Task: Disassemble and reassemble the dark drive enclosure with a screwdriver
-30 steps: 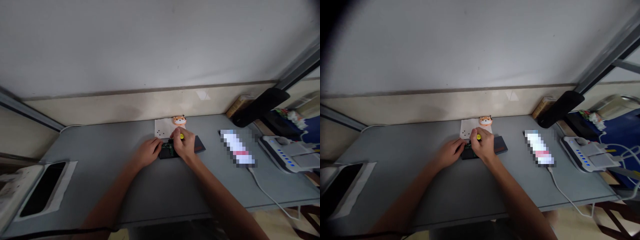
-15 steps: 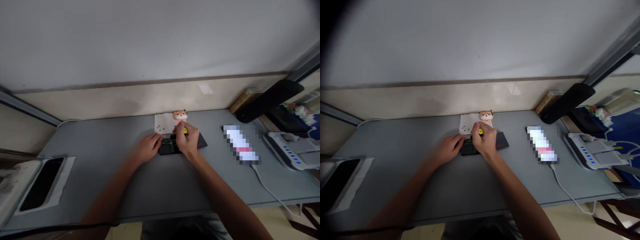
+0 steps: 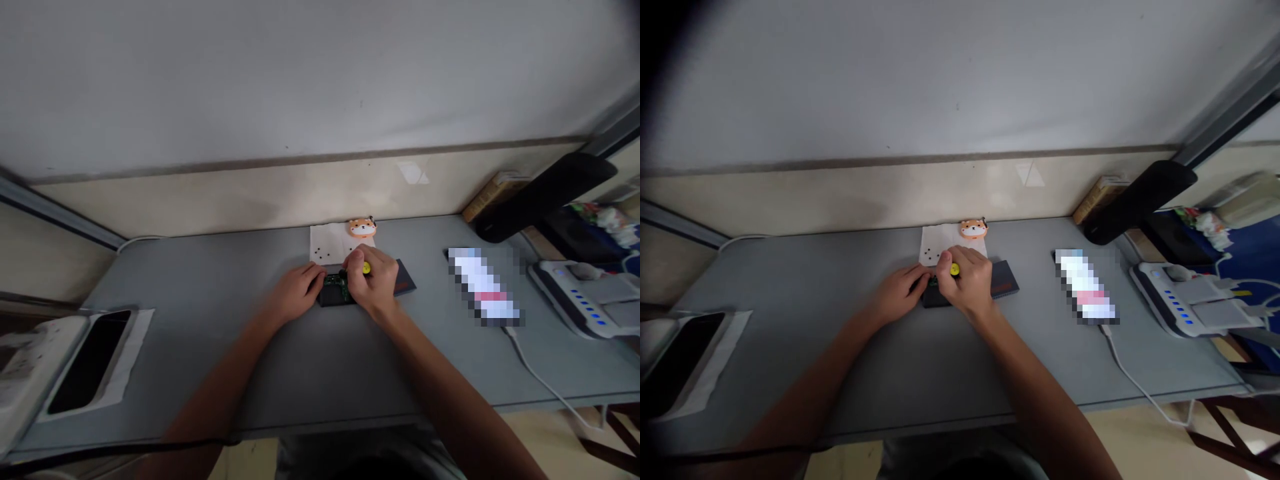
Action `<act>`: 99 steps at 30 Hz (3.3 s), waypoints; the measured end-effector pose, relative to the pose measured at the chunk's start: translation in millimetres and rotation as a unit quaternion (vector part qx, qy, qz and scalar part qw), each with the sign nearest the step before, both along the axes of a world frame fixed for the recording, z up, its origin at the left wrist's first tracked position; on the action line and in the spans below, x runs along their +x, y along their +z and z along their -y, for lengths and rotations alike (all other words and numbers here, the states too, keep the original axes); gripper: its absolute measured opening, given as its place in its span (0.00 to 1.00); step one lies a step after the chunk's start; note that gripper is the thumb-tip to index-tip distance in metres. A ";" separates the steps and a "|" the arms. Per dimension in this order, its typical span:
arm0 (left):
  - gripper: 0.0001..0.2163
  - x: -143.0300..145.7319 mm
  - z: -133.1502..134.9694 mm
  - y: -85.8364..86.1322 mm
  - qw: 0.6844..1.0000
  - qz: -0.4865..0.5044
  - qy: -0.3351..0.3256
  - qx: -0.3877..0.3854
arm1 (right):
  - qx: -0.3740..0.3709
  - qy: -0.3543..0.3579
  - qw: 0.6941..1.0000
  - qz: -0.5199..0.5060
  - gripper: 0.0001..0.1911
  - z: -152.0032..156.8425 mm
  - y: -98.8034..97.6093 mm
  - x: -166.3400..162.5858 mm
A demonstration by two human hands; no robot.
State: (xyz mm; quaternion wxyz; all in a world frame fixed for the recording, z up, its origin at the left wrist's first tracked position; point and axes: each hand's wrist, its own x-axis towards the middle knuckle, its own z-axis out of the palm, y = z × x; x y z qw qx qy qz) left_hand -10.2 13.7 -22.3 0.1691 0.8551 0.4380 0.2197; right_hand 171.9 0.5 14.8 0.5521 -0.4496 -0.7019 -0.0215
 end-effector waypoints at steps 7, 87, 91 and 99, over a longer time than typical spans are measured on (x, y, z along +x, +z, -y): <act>0.12 0.4 -0.2 0.8 1.000 0.000 -0.005 0.007 | -0.002 -0.003 0.999 -0.035 0.23 -0.6 0.5 -0.3; 0.12 -2.8 -0.9 2.8 1.000 0.009 -0.011 0.005 | -0.034 0.021 0.996 -0.085 0.24 -4.3 5.2 3.9; 0.12 -2.2 -1.2 2.4 1.000 0.006 -0.006 -0.006 | -0.030 0.010 0.997 -0.076 0.24 -3.1 5.2 3.0; 0.12 -1.9 -0.6 0.9 1.000 0.006 -0.003 -0.003 | -0.047 0.019 0.996 -0.076 0.25 -3.0 6.2 0.2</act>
